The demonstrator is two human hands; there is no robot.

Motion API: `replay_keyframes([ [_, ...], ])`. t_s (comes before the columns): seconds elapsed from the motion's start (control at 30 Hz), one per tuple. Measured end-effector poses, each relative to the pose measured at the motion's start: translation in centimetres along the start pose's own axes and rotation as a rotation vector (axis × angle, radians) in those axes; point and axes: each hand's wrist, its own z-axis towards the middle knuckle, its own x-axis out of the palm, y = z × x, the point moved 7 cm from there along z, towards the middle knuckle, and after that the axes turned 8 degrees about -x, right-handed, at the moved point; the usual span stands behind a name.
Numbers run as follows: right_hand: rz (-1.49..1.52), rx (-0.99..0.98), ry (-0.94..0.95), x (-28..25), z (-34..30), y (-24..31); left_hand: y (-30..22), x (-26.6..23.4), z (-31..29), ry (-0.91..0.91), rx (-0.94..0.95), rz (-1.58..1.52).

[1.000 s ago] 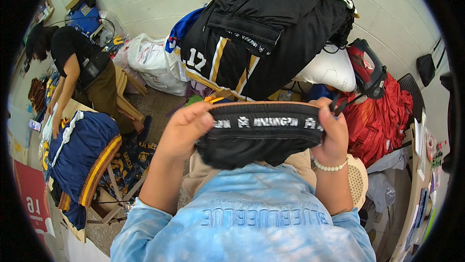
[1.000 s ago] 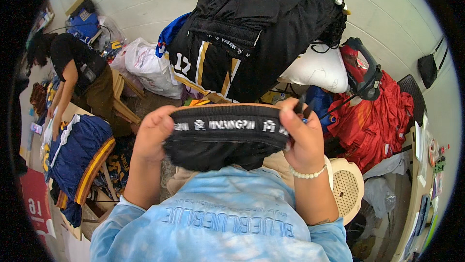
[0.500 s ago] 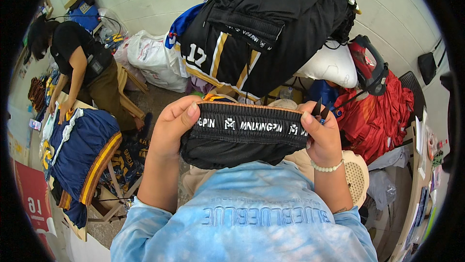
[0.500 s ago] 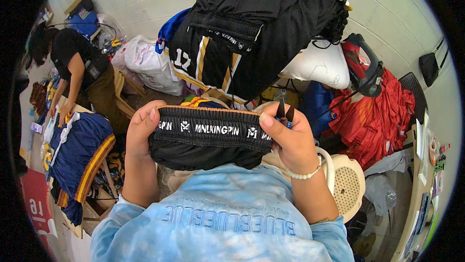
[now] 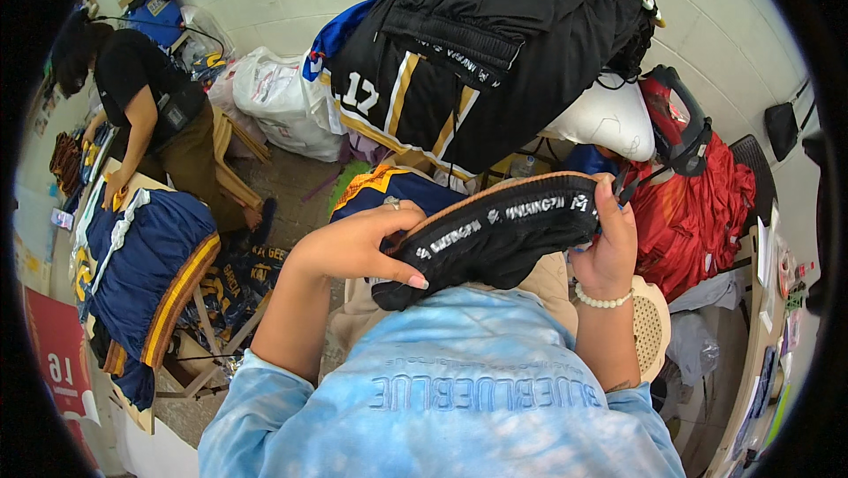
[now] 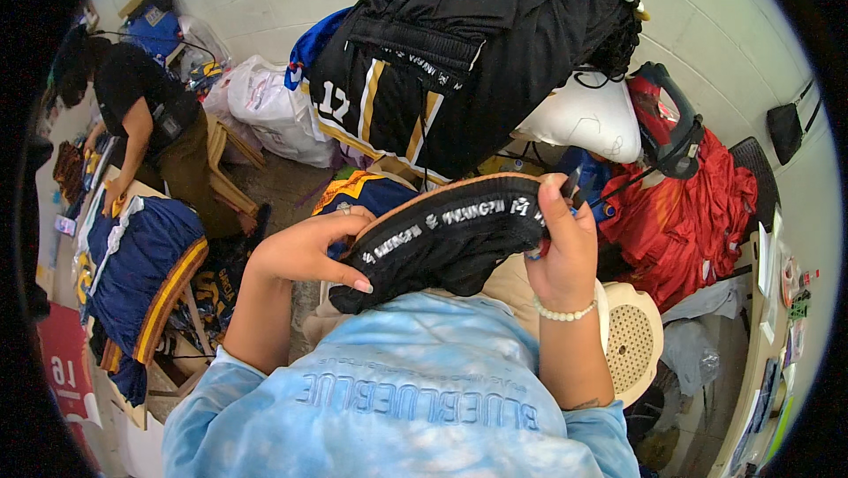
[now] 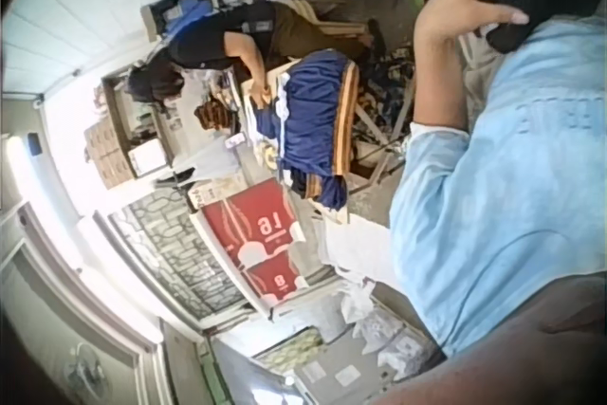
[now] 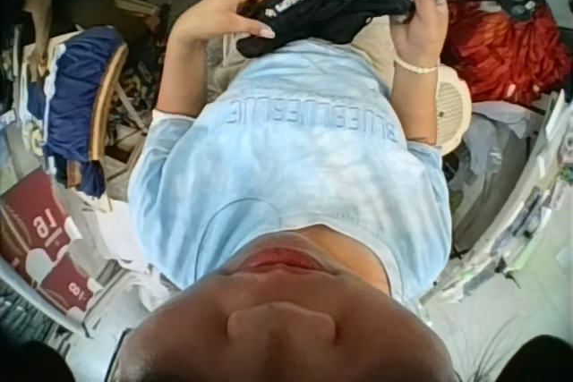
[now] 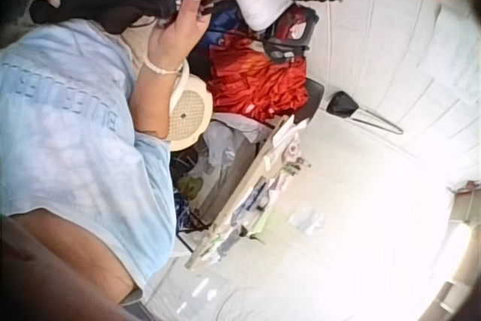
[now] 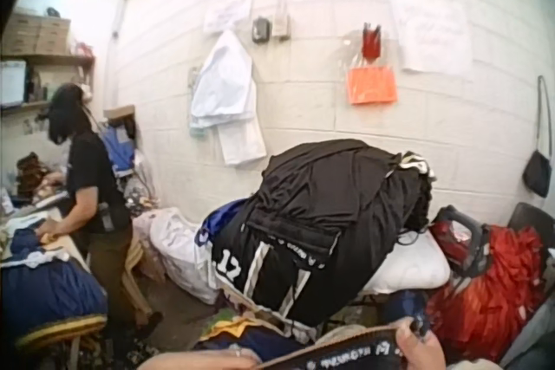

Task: The person uses small scissors to trim excess fabric and labels from the waistband of a black garment. They repeatedly cut small sections of the elastic and fabric edges while holding the waistband in their hands.

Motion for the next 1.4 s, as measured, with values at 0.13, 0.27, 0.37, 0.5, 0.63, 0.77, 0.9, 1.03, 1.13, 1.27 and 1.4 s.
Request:
replay_keyframes([
  [0.13, -0.023, -0.016, -0.061, -1.4, 0.3, 0.5, 1.7, -0.4, -0.5, 0.019, -0.129, -0.13],
  [0.27, -0.012, -0.005, -0.081, -2.4, 0.3, 0.6, 2.3, -0.4, -0.8, 0.049, -0.192, -0.257],
  [0.37, 0.034, 0.007, -0.026, -2.6, 0.1, 0.6, 1.6, -1.0, -0.7, -0.086, -0.121, -0.627],
  [0.5, -0.346, 0.023, -0.073, -3.9, -0.3, -0.3, 0.3, -1.4, -1.0, -0.253, -0.03, -0.924],
  [0.63, -1.036, -0.105, 0.008, -3.1, 0.2, -0.4, -0.8, -0.4, -0.5, -0.298, -0.014, -1.008],
  [0.77, -1.058, -0.275, 0.291, 1.2, -0.2, -0.3, -1.0, -0.4, 0.1, -0.36, -0.004, -0.996],
  [0.9, -0.997, -0.382, 0.539, 6.3, -2.0, 0.9, -0.8, -0.4, 0.0, -0.369, -0.02, -1.006],
  [1.03, -1.012, -0.632, 0.707, 11.0, -3.7, 1.5, -0.7, 0.0, -0.1, -0.38, -0.046, -1.029],
  [1.13, -1.074, -0.699, 0.799, 12.5, -4.1, 0.4, -1.0, 0.5, 0.0, -0.346, -0.035, -1.076],
  [1.27, -1.093, -0.805, 0.88, 12.9, -4.5, 0.0, -1.1, 0.6, 0.1, -0.383, -0.093, -0.975],
  [1.4, -0.784, -0.292, 0.913, 11.6, -3.6, -1.4, -1.5, 0.5, 0.0, -0.361, -0.056, -0.928],
])
